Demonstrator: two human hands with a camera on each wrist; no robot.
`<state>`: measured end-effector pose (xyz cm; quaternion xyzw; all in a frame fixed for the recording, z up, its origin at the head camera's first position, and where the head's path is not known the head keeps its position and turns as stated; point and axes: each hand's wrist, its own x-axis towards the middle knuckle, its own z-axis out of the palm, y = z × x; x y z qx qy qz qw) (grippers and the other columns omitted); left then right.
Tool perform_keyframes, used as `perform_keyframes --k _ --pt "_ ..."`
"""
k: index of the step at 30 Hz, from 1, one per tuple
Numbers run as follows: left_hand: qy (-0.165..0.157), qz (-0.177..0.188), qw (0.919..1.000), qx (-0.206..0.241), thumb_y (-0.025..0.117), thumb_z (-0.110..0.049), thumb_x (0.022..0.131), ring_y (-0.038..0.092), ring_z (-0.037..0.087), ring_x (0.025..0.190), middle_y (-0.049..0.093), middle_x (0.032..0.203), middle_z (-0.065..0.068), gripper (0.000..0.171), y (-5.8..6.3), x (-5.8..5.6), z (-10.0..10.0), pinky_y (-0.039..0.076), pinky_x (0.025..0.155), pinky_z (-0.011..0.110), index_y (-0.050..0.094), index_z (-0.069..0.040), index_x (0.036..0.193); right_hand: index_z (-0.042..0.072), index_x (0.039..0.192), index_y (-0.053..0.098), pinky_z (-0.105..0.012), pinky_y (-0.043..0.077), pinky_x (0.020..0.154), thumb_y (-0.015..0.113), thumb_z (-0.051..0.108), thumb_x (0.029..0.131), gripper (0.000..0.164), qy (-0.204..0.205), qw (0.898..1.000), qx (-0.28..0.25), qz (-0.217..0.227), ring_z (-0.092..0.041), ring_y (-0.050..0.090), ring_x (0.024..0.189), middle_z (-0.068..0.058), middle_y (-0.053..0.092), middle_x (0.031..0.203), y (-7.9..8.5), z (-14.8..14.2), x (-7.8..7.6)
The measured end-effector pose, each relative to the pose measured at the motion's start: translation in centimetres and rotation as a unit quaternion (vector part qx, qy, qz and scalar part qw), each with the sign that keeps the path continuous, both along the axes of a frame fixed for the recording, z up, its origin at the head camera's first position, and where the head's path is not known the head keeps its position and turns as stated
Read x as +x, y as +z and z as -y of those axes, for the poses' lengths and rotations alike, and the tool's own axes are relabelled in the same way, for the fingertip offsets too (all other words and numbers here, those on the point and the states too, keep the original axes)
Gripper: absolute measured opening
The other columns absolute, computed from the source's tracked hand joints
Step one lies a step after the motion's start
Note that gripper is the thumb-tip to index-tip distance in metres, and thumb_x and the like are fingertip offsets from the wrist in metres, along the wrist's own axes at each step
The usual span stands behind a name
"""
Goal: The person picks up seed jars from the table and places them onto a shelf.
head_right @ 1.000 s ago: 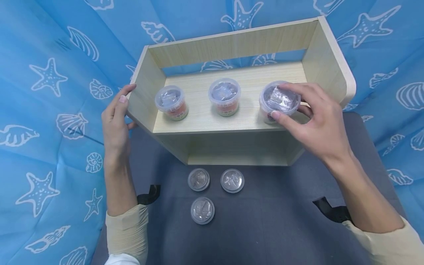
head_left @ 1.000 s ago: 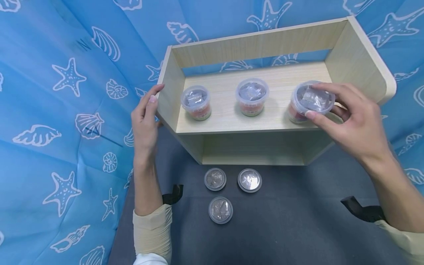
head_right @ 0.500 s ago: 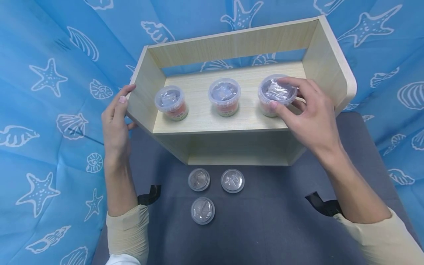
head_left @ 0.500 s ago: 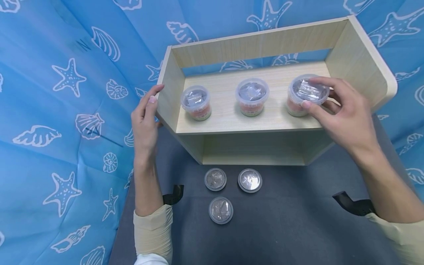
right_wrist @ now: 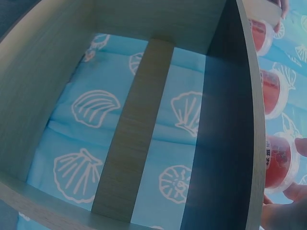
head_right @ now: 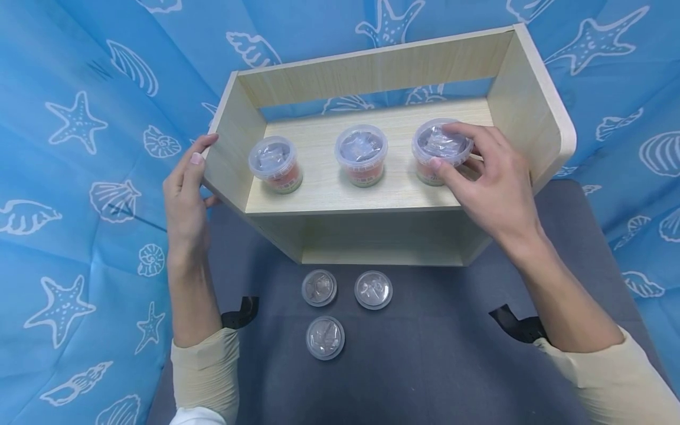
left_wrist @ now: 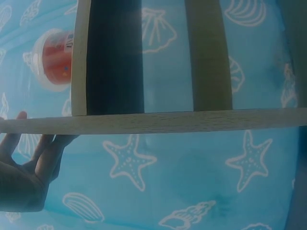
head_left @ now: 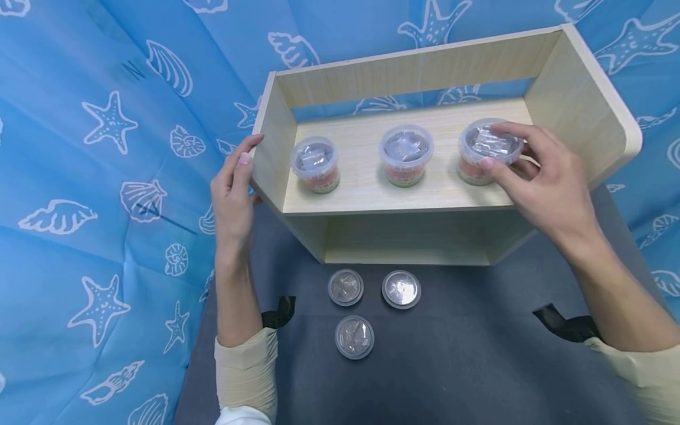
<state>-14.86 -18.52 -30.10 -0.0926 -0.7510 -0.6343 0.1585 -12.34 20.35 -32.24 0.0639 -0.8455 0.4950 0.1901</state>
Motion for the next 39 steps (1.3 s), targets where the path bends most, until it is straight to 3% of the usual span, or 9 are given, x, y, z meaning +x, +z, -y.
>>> perform_keyframes --k 8,16,21,28,32,36,39 --pt "0.003 -0.001 0.9998 -0.018 0.044 -0.032 0.106 0.047 0.027 0.129 0.05 0.145 -0.001 0.039 0.0 0.0 -0.1 0.044 0.092 0.07 0.06 -0.017 0.138 0.016 0.137 0.061 -0.013 0.044 0.098 0.073 0.016 0.09 0.048 -0.003 1.0 0.022 0.001 -0.004 0.054 0.11 -0.009 0.056 0.127 0.0 -0.1 0.0" --pt "-0.004 0.006 0.9998 -0.021 0.043 -0.034 0.106 0.05 0.027 0.129 0.049 0.147 -0.001 0.041 0.2 0.2 0.0 0.046 0.093 0.068 0.055 -0.022 0.143 0.016 0.139 0.058 -0.023 0.038 0.109 0.075 0.012 0.088 0.054 0.004 1.0 0.019 -0.006 -0.011 0.049 0.123 -0.007 0.05 0.141 0.1 -0.1 0.1" --pt "-0.012 0.002 0.9993 -0.035 0.043 -0.03 0.107 0.052 0.025 0.13 0.05 0.147 -0.001 0.041 0.5 0.3 0.3 0.049 0.092 0.063 0.053 -0.022 0.145 0.015 0.141 0.056 -0.026 0.039 0.11 0.077 0.01 0.086 0.059 -0.001 0.999 0.031 -0.029 -0.013 0.05 0.126 -0.007 0.051 0.14 0.4 -0.2 0.1" --pt "-0.004 -0.021 0.9962 -0.084 0.045 -0.024 0.107 0.049 0.017 0.132 0.054 0.145 0.0 0.038 1.1 0.3 0.6 0.042 0.109 0.039 0.056 -0.015 0.142 0.009 0.14 0.056 -0.027 0.038 0.111 0.078 0.001 0.082 0.062 0.006 0.997 0.041 -0.059 -0.01 0.049 0.129 -0.006 0.052 0.141 1.3 -0.2 0.2" --pt "0.021 -0.037 0.9936 -0.105 0.049 -0.021 0.105 0.056 0.019 0.122 0.058 0.137 0.005 0.035 1.4 0.6 0.7 0.046 0.1 0.031 0.061 -0.012 0.137 0.006 0.138 0.057 -0.027 0.036 0.112 0.078 -0.003 0.081 0.062 0.014 0.997 0.036 -0.063 -0.009 0.048 0.128 -0.007 0.053 0.14 1.9 -0.2 0.3" --pt "0.057 -0.059 0.9891 -0.122 0.052 -0.015 0.103 0.062 0.025 0.111 0.06 0.127 0.011 0.032 2.8 2.0 -0.2 0.05 0.091 0.028 0.065 -0.005 0.131 0.005 0.138 0.057 -0.028 0.036 0.112 0.077 -0.006 0.08 0.063 0.028 0.997 0.029 -0.067 -0.011 0.048 0.129 -0.008 0.053 0.139 2.6 -0.3 0.5" --pt "0.067 -0.087 0.9846 -0.136 0.052 -0.008 0.102 0.061 0.029 0.112 0.06 0.125 0.016 0.03 3.8 3.2 -0.9 0.051 0.092 0.028 0.065 0.003 0.126 0.005 0.138 0.057 -0.028 0.036 0.112 0.076 -0.007 0.08 0.063 0.03 0.996 0.034 -0.072 -0.011 0.047 0.13 -0.007 0.054 0.138 3.2 -0.3 0.8"
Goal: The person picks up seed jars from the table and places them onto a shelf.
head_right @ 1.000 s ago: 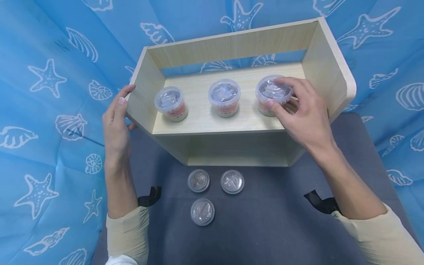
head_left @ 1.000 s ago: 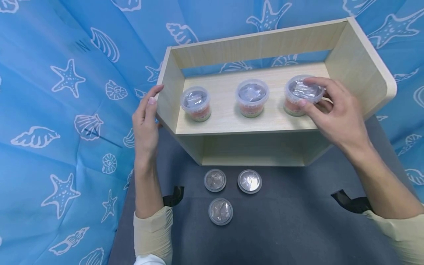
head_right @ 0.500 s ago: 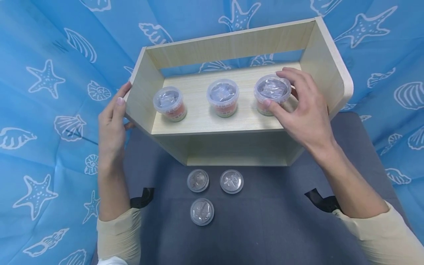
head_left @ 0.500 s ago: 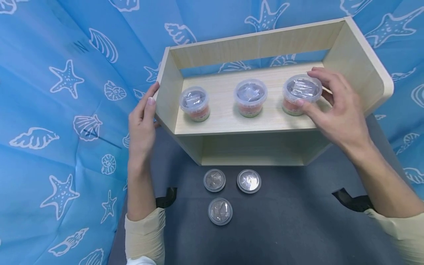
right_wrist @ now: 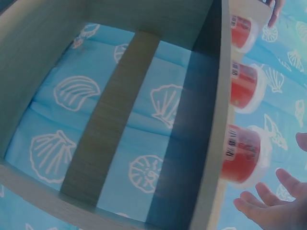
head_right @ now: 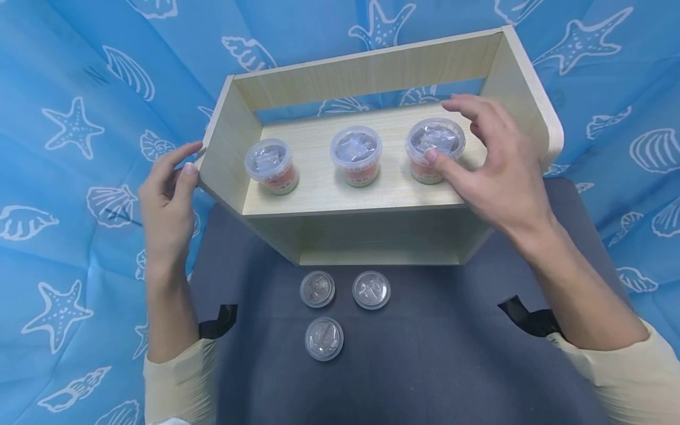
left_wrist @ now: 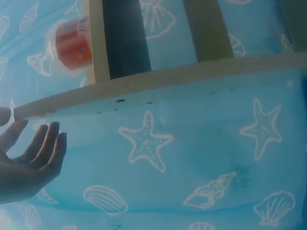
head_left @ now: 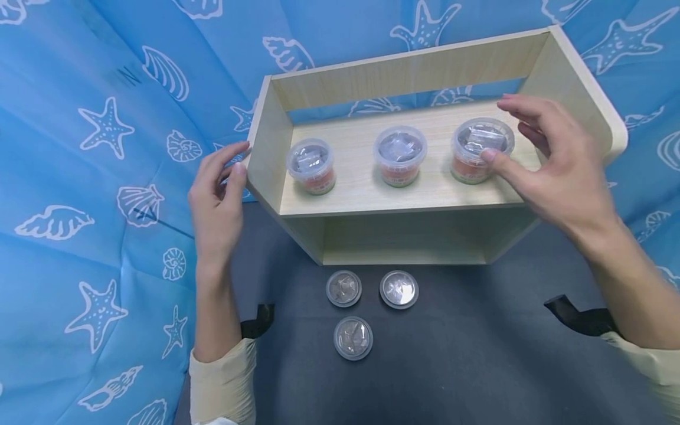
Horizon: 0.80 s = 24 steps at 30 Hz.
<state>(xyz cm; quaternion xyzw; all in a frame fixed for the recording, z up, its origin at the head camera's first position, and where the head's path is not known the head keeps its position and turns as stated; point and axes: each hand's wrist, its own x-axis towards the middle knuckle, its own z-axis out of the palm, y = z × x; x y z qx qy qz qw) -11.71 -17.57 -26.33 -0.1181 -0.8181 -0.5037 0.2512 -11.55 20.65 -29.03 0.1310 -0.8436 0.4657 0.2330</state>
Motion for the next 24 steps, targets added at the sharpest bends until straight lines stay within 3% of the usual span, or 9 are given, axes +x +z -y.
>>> perform_keyframes --k 6,10,15,20,24 --pt "0.013 -0.048 0.9984 -0.026 0.052 -0.001 0.1 0.063 0.03 0.11 0.063 0.122 0.017 0.027 -0.3 0.9 0.8 0.052 0.091 0.027 0.066 0.006 0.122 0.006 0.138 0.057 -0.026 0.038 0.11 0.076 -0.009 0.079 0.065 -0.007 1.0 0.018 -0.015 -0.008 0.049 0.129 -0.003 0.055 0.137 1.2 -0.2 0.6" --pt "0.032 -0.073 0.9962 -0.036 0.056 0.0 0.098 0.066 0.027 0.104 0.066 0.119 0.013 0.027 -1.6 1.0 2.2 0.053 0.09 0.026 0.069 0.002 0.121 0.005 0.139 0.056 -0.025 0.038 0.11 0.076 -0.011 0.079 0.065 -0.013 0.997 0.055 -0.043 -0.007 0.049 0.129 -0.005 0.055 0.138 1.9 -0.5 1.1" --pt "0.047 -0.089 0.9938 -0.047 0.06 -0.001 0.096 0.067 0.025 0.101 0.068 0.116 0.012 0.026 -2.8 1.2 3.5 0.054 0.09 0.025 0.07 0.0 0.12 0.007 0.139 0.056 -0.026 0.041 0.108 0.071 -0.014 0.081 0.064 0.002 0.993 0.081 -0.085 -0.012 0.051 0.129 0.002 0.055 0.137 2.6 -1.3 1.6" --pt "0.04 -0.098 0.9931 -0.051 0.06 0.002 0.094 0.067 0.023 0.102 0.069 0.115 0.012 0.027 -3.0 2.3 3.7 0.054 0.09 0.026 0.07 0.001 0.119 0.005 0.14 0.055 -0.025 0.042 0.107 0.069 -0.013 0.083 0.062 0.014 0.987 0.112 -0.116 -0.018 0.049 0.132 -0.005 0.053 0.141 3.0 -2.3 1.5" --pt "0.027 -0.103 0.9925 -0.06 0.061 -0.002 0.095 0.066 0.02 0.103 0.07 0.115 0.012 0.026 -3.5 3.3 3.7 0.053 0.09 0.025 0.07 0.001 0.119 0.006 0.142 0.052 -0.024 0.043 0.106 0.067 -0.01 0.087 0.059 0.008 0.988 0.105 -0.109 -0.018 0.051 0.131 -0.005 0.051 0.144 2.4 -4.1 1.1"
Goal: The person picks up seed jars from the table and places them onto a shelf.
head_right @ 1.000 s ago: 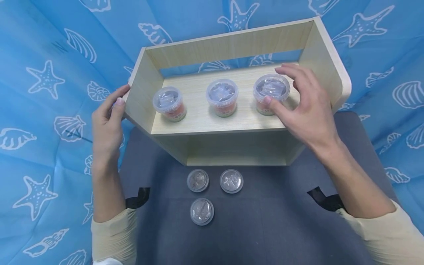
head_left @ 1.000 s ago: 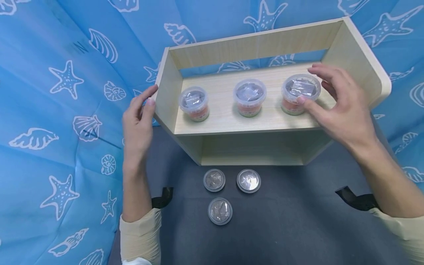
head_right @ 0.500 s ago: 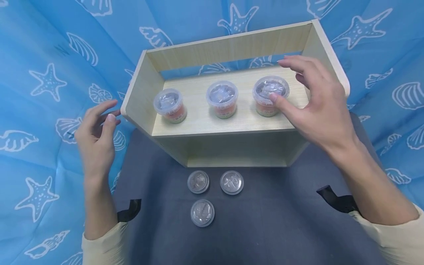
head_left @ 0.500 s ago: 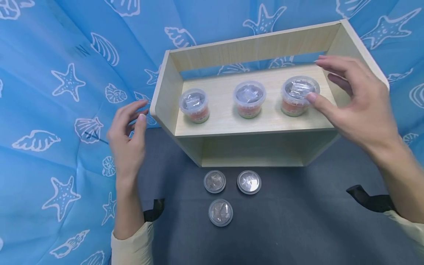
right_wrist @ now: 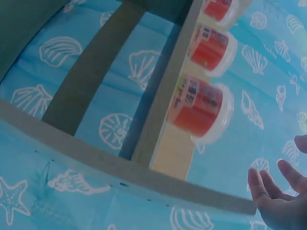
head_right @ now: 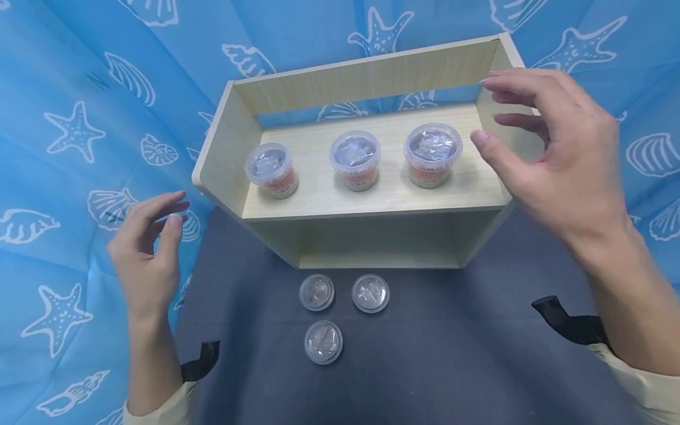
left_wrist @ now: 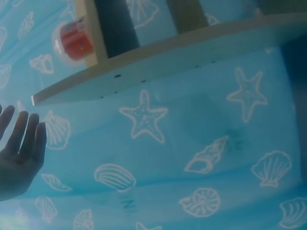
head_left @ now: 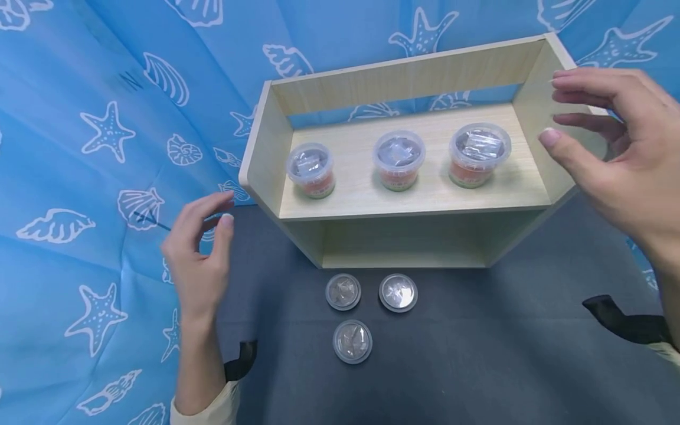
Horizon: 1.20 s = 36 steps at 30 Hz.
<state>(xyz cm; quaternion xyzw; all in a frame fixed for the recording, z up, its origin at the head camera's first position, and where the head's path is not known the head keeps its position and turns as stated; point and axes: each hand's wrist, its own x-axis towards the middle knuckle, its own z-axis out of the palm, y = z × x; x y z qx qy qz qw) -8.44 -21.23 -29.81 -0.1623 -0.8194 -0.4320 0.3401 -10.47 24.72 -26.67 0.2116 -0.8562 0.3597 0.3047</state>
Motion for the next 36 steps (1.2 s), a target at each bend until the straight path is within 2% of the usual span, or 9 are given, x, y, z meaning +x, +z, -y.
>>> perform_keyframes --k 3,8,12,15,19,24,27,32,36 --pt "-0.007 -0.001 0.9999 -0.015 0.062 -0.002 0.094 0.066 0.018 0.103 0.07 0.112 0.015 0.026 -0.7 0.6 0.1 0.053 0.09 0.024 0.07 0.002 0.118 0.007 0.144 0.05 -0.024 0.043 0.105 0.064 -0.006 0.092 0.055 -0.011 1.0 -0.019 0.013 -0.017 0.052 0.13 -0.003 0.049 0.145 -0.8 -1.7 -0.7" --pt "-0.03 -0.002 0.9993 -0.024 0.063 0.001 0.092 0.066 0.017 0.1 0.07 0.108 0.017 0.026 -2.6 1.4 0.2 0.052 0.089 0.025 0.07 0.003 0.116 0.004 0.14 0.053 -0.027 0.04 0.109 0.062 -0.002 0.094 0.047 -0.039 0.996 -0.072 0.021 -0.015 0.053 0.127 -0.002 0.053 0.142 -1.7 -3.7 -1.5" --pt "-0.065 -0.005 0.9977 -0.017 0.065 -0.004 0.092 0.066 0.019 0.098 0.07 0.105 0.019 0.024 -4.2 1.9 0.0 0.052 0.089 0.025 0.07 0.005 0.114 0.006 0.139 0.054 -0.028 0.037 0.112 0.06 0.001 0.097 0.043 -0.061 0.995 -0.073 0.021 -0.012 0.052 0.128 -0.001 0.055 0.14 -2.0 -4.4 -1.6" --pt "-0.095 0.003 0.9954 -0.018 0.065 -0.001 0.09 0.067 0.019 0.097 0.07 0.104 0.018 0.026 -5.0 2.3 -0.4 0.052 0.088 0.024 0.069 0.005 0.114 0.007 0.139 0.054 -0.028 0.034 0.113 0.058 0.002 0.099 0.041 -0.071 0.994 -0.077 0.029 -0.011 0.051 0.129 0.0 0.055 0.14 -2.1 -4.4 -1.3" --pt "-0.137 0.011 0.9903 -0.019 0.065 0.007 0.084 0.067 0.021 0.096 0.07 0.103 0.019 0.029 -5.3 2.9 -1.5 0.053 0.087 0.025 0.069 0.007 0.113 0.012 0.14 0.055 -0.028 0.032 0.115 0.057 0.005 0.1 0.041 -0.092 0.987 -0.111 0.069 -0.009 0.05 0.13 0.001 0.053 0.143 -1.9 -3.9 -0.7" --pt "-0.18 0.015 0.9835 -0.012 0.065 -0.003 0.091 0.067 0.024 0.094 0.069 0.102 0.021 0.024 -5.5 3.7 -2.7 0.053 0.087 0.027 0.068 0.009 0.111 0.017 0.144 0.052 -0.032 0.026 0.118 0.055 0.007 0.101 0.044 -0.107 0.975 -0.146 0.132 -0.011 0.044 0.136 0.001 0.046 0.15 -1.8 -3.7 -0.1" --pt "-0.196 0.022 0.9802 -0.009 0.066 -0.012 0.094 0.066 0.025 0.094 0.069 0.105 0.019 0.027 -7.0 3.7 -2.8 0.052 0.089 0.026 0.068 0.008 0.112 0.017 0.144 0.052 -0.035 0.023 0.119 0.052 0.007 0.102 0.044 -0.101 0.971 -0.153 0.155 -0.011 0.045 0.136 -0.001 0.045 0.15 -1.9 -3.8 0.0" --pt "-0.232 0.029 0.9722 -0.006 0.068 -0.02 0.093 0.066 0.024 0.099 0.069 0.111 0.017 0.033 -10.5 3.5 -2.3 0.052 0.09 0.027 0.068 0.004 0.117 0.018 0.147 0.049 -0.037 0.021 0.12 0.046 0.01 0.105 0.043 -0.083 0.966 -0.147 0.197 -0.011 0.043 0.137 -0.003 0.045 0.151 -2.2 -4.0 0.1" --pt "-0.26 0.031 0.9651 0.002 0.068 -0.023 0.093 0.066 0.025 0.102 0.068 0.113 0.017 0.037 -12.1 3.6 -2.4 0.052 0.091 0.029 0.066 0.004 0.119 0.021 0.149 0.045 -0.043 0.02 0.119 0.044 0.013 0.106 0.043 -0.075 0.961 -0.148 0.221 -0.013 0.039 0.139 -0.004 0.042 0.152 -2.4 -4.2 0.2"
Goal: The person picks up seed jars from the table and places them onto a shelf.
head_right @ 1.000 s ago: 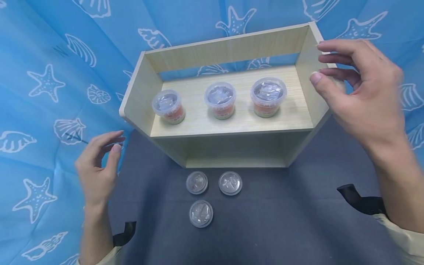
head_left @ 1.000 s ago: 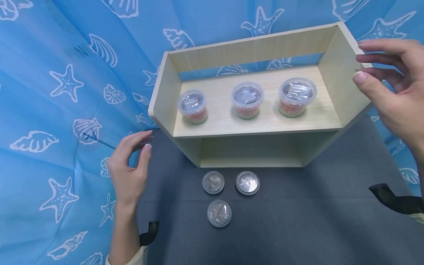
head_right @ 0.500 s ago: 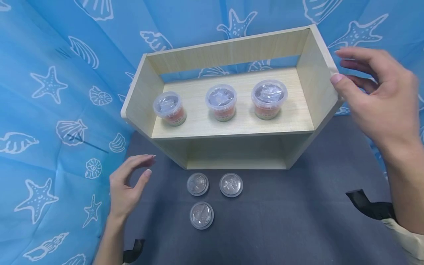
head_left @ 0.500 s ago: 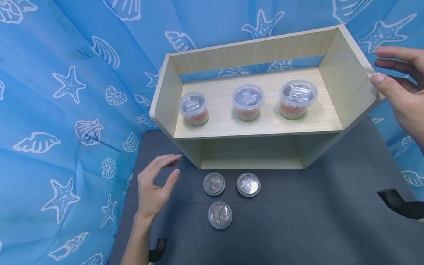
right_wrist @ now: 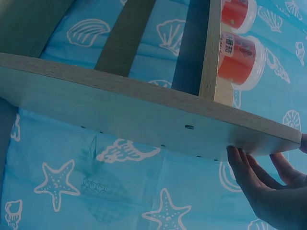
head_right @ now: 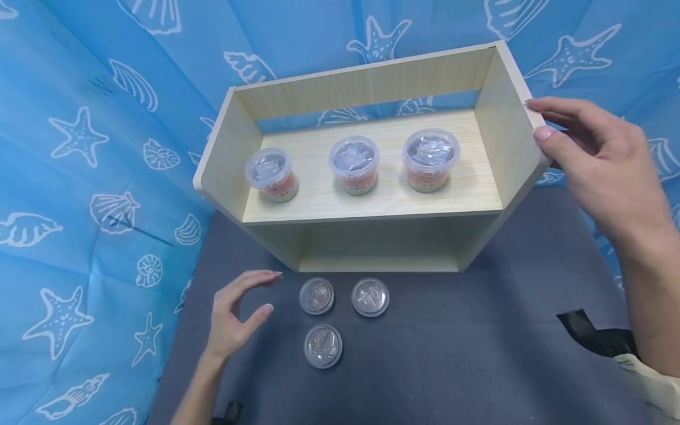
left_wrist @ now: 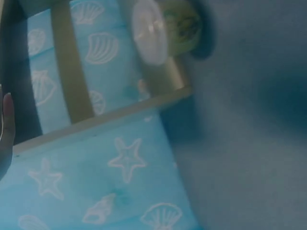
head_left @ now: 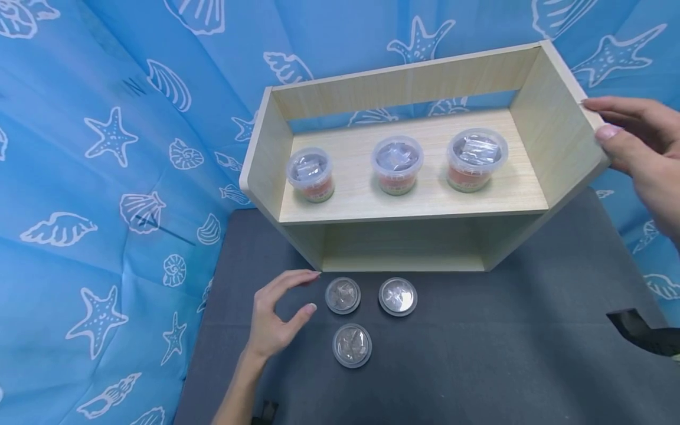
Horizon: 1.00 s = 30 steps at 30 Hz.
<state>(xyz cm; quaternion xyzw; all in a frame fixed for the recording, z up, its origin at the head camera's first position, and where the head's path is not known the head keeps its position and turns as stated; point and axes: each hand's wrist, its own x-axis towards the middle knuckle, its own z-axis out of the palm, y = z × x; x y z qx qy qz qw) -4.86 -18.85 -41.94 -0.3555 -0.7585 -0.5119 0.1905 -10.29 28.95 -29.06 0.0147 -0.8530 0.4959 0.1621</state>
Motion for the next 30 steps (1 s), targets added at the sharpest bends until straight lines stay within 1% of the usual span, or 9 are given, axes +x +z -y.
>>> perform_keyframes --k 6,10,15,19,22,25,26,27,30 --pt "-0.029 0.02 0.9993 0.011 0.07 -0.024 0.091 0.066 0.026 0.102 0.067 0.114 0.02 0.041 -1.8 0.2 -0.2 0.053 0.091 0.029 0.065 0.007 0.118 0.02 0.15 0.044 -0.047 0.014 0.12 0.041 0.011 0.106 0.045 0.03 0.999 -0.038 0.009 -0.014 0.041 0.137 -0.003 0.042 0.152 -0.6 -0.9 -0.4" --pt "-0.049 0.044 0.9977 0.018 0.073 -0.022 0.089 0.065 0.027 0.105 0.066 0.115 0.023 0.044 -3.3 0.5 -0.2 0.053 0.091 0.032 0.064 0.009 0.119 0.022 0.152 0.041 -0.047 0.013 0.12 0.04 0.008 0.106 0.048 0.048 0.998 -0.046 0.018 -0.015 0.039 0.138 -0.002 0.037 0.156 -0.9 -1.3 -0.6" --pt "-0.07 0.074 0.9947 0.015 0.075 -0.015 0.085 0.065 0.028 0.107 0.066 0.117 0.023 0.046 -5.1 1.0 -0.4 0.055 0.09 0.035 0.062 0.008 0.123 0.022 0.152 0.041 -0.048 0.014 0.12 0.041 0.007 0.106 0.049 0.055 0.997 -0.05 0.02 -0.015 0.039 0.136 -0.002 0.037 0.156 -1.2 -1.6 -0.8" --pt "-0.072 0.096 0.9927 0.002 0.078 -0.008 0.08 0.065 0.028 0.11 0.066 0.119 0.021 0.05 -6.4 1.6 -0.8 0.054 0.093 0.036 0.062 0.005 0.125 0.021 0.152 0.041 -0.048 0.014 0.121 0.04 0.007 0.106 0.048 0.061 0.997 -0.051 0.016 -0.015 0.04 0.137 -0.002 0.038 0.155 -1.2 -1.7 -0.7" --pt "-0.062 0.116 0.9912 -0.01 0.079 -0.004 0.076 0.066 0.028 0.109 0.068 0.119 0.018 0.051 -7.5 2.3 -1.1 0.054 0.094 0.036 0.063 0.003 0.125 0.02 0.153 0.04 -0.047 0.015 0.121 0.039 0.007 0.107 0.048 0.068 0.996 -0.049 0.016 -0.015 0.038 0.139 -0.002 0.037 0.156 -1.2 -1.8 -0.7" --pt "-0.051 0.136 0.9893 -0.017 0.079 0.0 0.074 0.068 0.03 0.105 0.069 0.117 0.019 0.05 -8.4 2.9 -1.3 0.054 0.092 0.036 0.065 0.004 0.121 0.021 0.153 0.039 -0.045 0.017 0.121 0.039 0.007 0.107 0.049 0.077 0.996 -0.047 0.021 -0.015 0.037 0.139 -0.002 0.035 0.157 -1.2 -2.0 -0.6" --pt "-0.047 0.142 0.9885 -0.019 0.079 0.001 0.074 0.068 0.031 0.104 0.069 0.115 0.019 0.048 -8.6 3.1 -1.4 0.054 0.092 0.036 0.065 0.005 0.12 0.021 0.153 0.039 -0.042 0.02 0.121 0.039 0.007 0.106 0.049 0.08 0.995 -0.047 0.023 -0.015 0.037 0.139 -0.002 0.035 0.156 -1.1 -2.1 -0.7" --pt "-0.045 0.148 0.9878 -0.021 0.078 0.003 0.073 0.068 0.032 0.103 0.07 0.114 0.02 0.047 -8.7 3.2 -1.5 0.054 0.092 0.036 0.065 0.006 0.118 0.02 0.153 0.039 -0.037 0.025 0.119 0.04 0.007 0.106 0.049 0.083 0.995 -0.046 0.023 -0.015 0.038 0.138 -0.003 0.035 0.156 -1.1 -2.2 -0.7" --pt "-0.041 0.166 0.9849 -0.027 0.079 0.009 0.07 0.068 0.033 0.103 0.07 0.111 0.022 0.047 -8.3 3.7 -1.9 0.054 0.093 0.035 0.066 0.009 0.115 0.018 0.153 0.04 -0.018 0.042 0.101 0.041 0.005 0.105 0.049 0.091 0.994 -0.05 0.021 -0.016 0.041 0.133 -0.005 0.038 0.153 -1.1 -2.6 -0.9"
